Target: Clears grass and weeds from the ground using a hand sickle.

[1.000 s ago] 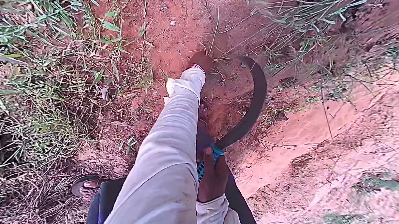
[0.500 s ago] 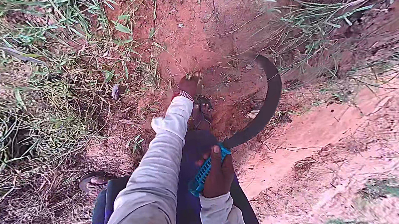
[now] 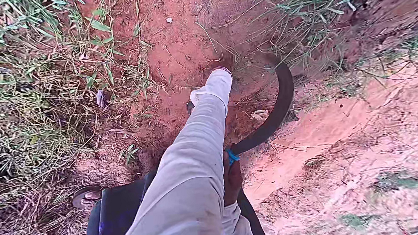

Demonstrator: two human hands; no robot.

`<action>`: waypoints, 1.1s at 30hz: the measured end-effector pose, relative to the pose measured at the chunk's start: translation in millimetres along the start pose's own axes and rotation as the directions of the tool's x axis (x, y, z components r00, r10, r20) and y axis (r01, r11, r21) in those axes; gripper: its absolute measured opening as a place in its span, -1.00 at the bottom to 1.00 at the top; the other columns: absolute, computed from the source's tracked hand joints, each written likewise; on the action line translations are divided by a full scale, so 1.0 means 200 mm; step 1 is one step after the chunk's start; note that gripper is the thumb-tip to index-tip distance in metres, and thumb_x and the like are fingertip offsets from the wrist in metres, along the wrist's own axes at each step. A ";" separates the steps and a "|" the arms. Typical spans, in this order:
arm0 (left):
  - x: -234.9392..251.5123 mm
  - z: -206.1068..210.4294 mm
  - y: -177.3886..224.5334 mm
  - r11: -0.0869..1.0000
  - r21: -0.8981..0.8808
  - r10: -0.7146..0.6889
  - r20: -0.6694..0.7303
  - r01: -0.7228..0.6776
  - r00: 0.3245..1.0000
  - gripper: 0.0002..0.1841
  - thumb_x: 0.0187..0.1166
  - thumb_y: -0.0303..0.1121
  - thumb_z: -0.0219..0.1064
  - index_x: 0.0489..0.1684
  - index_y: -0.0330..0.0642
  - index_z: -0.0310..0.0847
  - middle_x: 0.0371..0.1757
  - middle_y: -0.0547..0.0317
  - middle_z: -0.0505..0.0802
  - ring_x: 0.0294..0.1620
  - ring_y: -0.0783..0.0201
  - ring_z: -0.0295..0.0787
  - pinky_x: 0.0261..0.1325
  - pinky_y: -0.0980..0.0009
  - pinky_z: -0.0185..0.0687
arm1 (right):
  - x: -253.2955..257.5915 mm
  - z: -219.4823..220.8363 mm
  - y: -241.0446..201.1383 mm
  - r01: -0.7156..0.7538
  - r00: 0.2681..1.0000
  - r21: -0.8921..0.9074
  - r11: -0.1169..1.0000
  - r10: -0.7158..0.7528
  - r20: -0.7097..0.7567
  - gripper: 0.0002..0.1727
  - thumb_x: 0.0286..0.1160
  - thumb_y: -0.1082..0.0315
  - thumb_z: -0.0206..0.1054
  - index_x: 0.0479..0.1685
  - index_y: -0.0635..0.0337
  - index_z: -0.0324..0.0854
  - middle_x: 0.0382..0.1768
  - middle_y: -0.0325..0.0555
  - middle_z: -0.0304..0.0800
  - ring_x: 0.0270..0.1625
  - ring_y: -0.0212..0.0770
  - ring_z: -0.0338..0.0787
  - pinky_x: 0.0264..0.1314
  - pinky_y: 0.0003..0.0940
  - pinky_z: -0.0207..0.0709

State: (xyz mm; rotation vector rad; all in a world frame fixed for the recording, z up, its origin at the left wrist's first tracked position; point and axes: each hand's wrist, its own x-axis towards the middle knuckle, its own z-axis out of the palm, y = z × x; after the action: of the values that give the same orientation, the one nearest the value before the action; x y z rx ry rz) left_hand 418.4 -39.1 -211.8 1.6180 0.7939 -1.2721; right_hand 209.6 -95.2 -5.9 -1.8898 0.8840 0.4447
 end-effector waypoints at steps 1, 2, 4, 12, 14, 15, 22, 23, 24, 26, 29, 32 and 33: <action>-0.06 -0.03 0.01 1.000 -0.028 0.005 0.028 -0.005 1.000 -0.53 0.92 -0.37 -0.04 0.69 -0.47 0.30 0.75 -0.39 0.41 0.84 -0.23 0.22 0.82 -0.12 0.09 | -0.01 -0.01 0.02 0.011 1.000 -0.019 1.000 -0.011 0.018 -0.85 0.60 0.52 0.23 -0.13 0.51 0.59 -0.46 -0.33 0.77 -0.39 -0.71 0.74 -0.21 -0.73 0.68; -0.07 -0.04 0.01 0.999 0.021 0.038 0.032 -0.039 0.999 -0.53 0.90 -0.42 -0.05 0.72 -0.47 0.24 0.75 -0.43 0.39 0.83 -0.28 0.21 0.81 -0.15 0.10 | -0.01 -0.01 0.03 0.032 0.999 -0.033 0.999 -0.031 0.031 -0.83 0.60 0.49 0.24 -0.12 0.51 0.60 -0.45 -0.32 0.77 -0.38 -0.71 0.74 -0.19 -0.74 0.68; -0.06 -0.02 -0.02 0.997 0.010 0.083 -0.003 -0.082 0.997 -0.53 0.91 -0.42 -0.06 0.71 -0.45 0.28 0.74 -0.42 0.42 0.82 -0.29 0.23 0.81 -0.15 0.11 | -0.01 -0.01 0.04 0.040 0.999 -0.040 0.998 -0.039 0.028 -0.83 0.60 0.48 0.22 -0.11 0.49 0.59 -0.43 -0.33 0.77 -0.36 -0.71 0.75 -0.19 -0.72 0.69; -0.08 0.08 -0.49 0.163 -0.938 -0.254 -0.338 -0.304 0.906 -0.70 0.85 -0.28 0.13 0.34 -0.29 0.50 0.04 0.02 0.72 -0.01 0.30 0.66 0.12 0.29 0.65 | -0.03 0.01 0.07 0.016 0.994 0.071 0.997 -0.024 0.104 -0.86 0.76 0.40 0.04 -0.11 0.24 0.47 -0.58 -0.48 0.65 -0.58 -0.60 0.71 -0.43 -0.65 0.71; -0.14 0.00 -0.67 0.363 -0.896 -0.308 -0.375 -0.256 0.874 -0.59 0.79 -0.32 0.19 0.47 -0.40 0.41 0.17 -0.13 0.71 0.10 0.18 0.66 0.23 0.20 0.61 | -0.05 0.02 0.06 0.024 0.992 0.110 0.994 -0.037 0.122 -0.88 0.76 0.41 0.03 -0.10 0.22 0.45 -0.59 -0.49 0.66 -0.59 -0.57 0.73 -0.44 -0.62 0.74; -0.14 -0.01 -0.73 0.513 -0.842 -0.282 -0.352 -0.170 0.892 -0.51 0.78 -0.25 0.23 0.50 -0.47 0.41 0.30 -0.28 0.72 0.29 0.04 0.69 0.41 0.09 0.58 | -0.05 0.02 0.07 0.030 0.991 0.114 0.993 -0.045 0.130 -0.88 0.75 0.41 0.03 -0.11 0.22 0.45 -0.59 -0.49 0.67 -0.58 -0.57 0.74 -0.43 -0.62 0.74; -0.05 0.15 -0.29 0.923 -0.349 -0.182 -0.023 0.163 0.983 -0.36 0.81 -0.04 0.21 0.58 -0.50 0.41 0.63 -0.39 0.55 0.74 -0.19 0.40 0.76 -0.12 0.25 | -0.05 0.01 0.09 0.095 0.995 -0.149 0.984 -0.092 0.029 -0.76 0.63 0.39 0.22 -0.02 0.48 0.59 -0.39 -0.36 0.71 -0.31 -0.77 0.69 -0.14 -0.78 0.61; -0.04 0.16 -0.25 0.951 -0.258 -0.172 0.005 0.167 0.985 -0.42 0.86 -0.12 0.12 0.58 -0.50 0.42 0.66 -0.41 0.52 0.77 -0.21 0.36 0.77 -0.12 0.24 | -0.02 0.00 0.07 0.094 0.996 -0.174 0.980 -0.095 0.002 -0.75 0.64 0.41 0.21 0.02 0.51 0.57 -0.37 -0.34 0.70 -0.29 -0.78 0.69 -0.11 -0.78 0.61; -0.03 0.18 -0.23 0.971 -0.180 -0.152 0.033 0.156 0.988 -0.46 0.92 -0.17 0.00 0.59 -0.50 0.42 0.69 -0.43 0.48 0.80 -0.26 0.30 0.78 -0.15 0.18 | 0.00 -0.02 0.06 0.081 0.996 -0.171 0.982 -0.086 -0.022 -0.75 0.67 0.42 0.18 0.05 0.52 0.54 -0.38 -0.33 0.69 -0.30 -0.76 0.69 -0.12 -0.77 0.61; -0.01 0.22 -0.27 0.957 -0.241 -0.162 0.013 0.161 0.987 -0.51 0.93 -0.27 -0.05 0.59 -0.52 0.40 0.69 -0.46 0.46 0.79 -0.29 0.28 0.78 -0.16 0.18 | 0.02 -0.03 0.06 0.052 0.997 -0.147 0.988 -0.060 -0.052 -0.77 0.74 0.42 0.09 0.06 0.49 0.47 -0.45 -0.38 0.64 -0.39 -0.73 0.67 -0.20 -0.74 0.62; -0.03 0.27 -0.41 0.765 -0.640 -0.213 -0.137 0.078 0.967 -0.40 0.88 -0.14 0.11 0.61 -0.57 0.31 0.62 -0.43 0.54 0.72 -0.19 0.40 0.76 -0.06 0.24 | 0.00 -0.03 0.09 0.055 0.998 -0.121 0.991 -0.058 -0.020 -0.78 0.73 0.40 0.08 -0.02 0.43 0.50 -0.54 -0.44 0.60 -0.49 -0.72 0.63 -0.33 -0.75 0.59; -0.14 0.24 -0.43 0.421 -0.889 -0.203 -0.285 -0.179 0.937 -0.54 0.80 -0.32 0.22 0.54 -0.45 0.40 0.41 -0.26 0.68 0.40 0.09 0.61 0.52 0.17 0.48 | -0.02 -0.02 0.11 0.052 0.997 -0.079 0.996 -0.047 0.058 -0.81 0.67 0.37 0.15 -0.05 0.37 0.53 -0.56 -0.47 0.62 -0.53 -0.69 0.65 -0.38 -0.73 0.62; -0.17 0.20 -0.40 0.346 -0.898 -0.165 -0.345 -0.273 0.924 -0.61 0.78 -0.37 0.23 0.46 -0.42 0.46 0.27 -0.17 0.72 0.23 0.20 0.66 0.38 0.25 0.57 | -0.03 -0.02 0.11 0.051 0.996 -0.053 0.997 -0.047 0.079 -0.82 0.66 0.37 0.15 -0.07 0.35 0.52 -0.58 -0.46 0.63 -0.56 -0.66 0.66 -0.43 -0.70 0.63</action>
State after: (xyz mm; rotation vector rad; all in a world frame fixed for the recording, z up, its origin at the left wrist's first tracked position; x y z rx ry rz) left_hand 322.2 -43.5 -202.0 0.8371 1.3740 -0.1927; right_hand 189.6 -102.2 -14.4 -1.9269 0.7789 0.5140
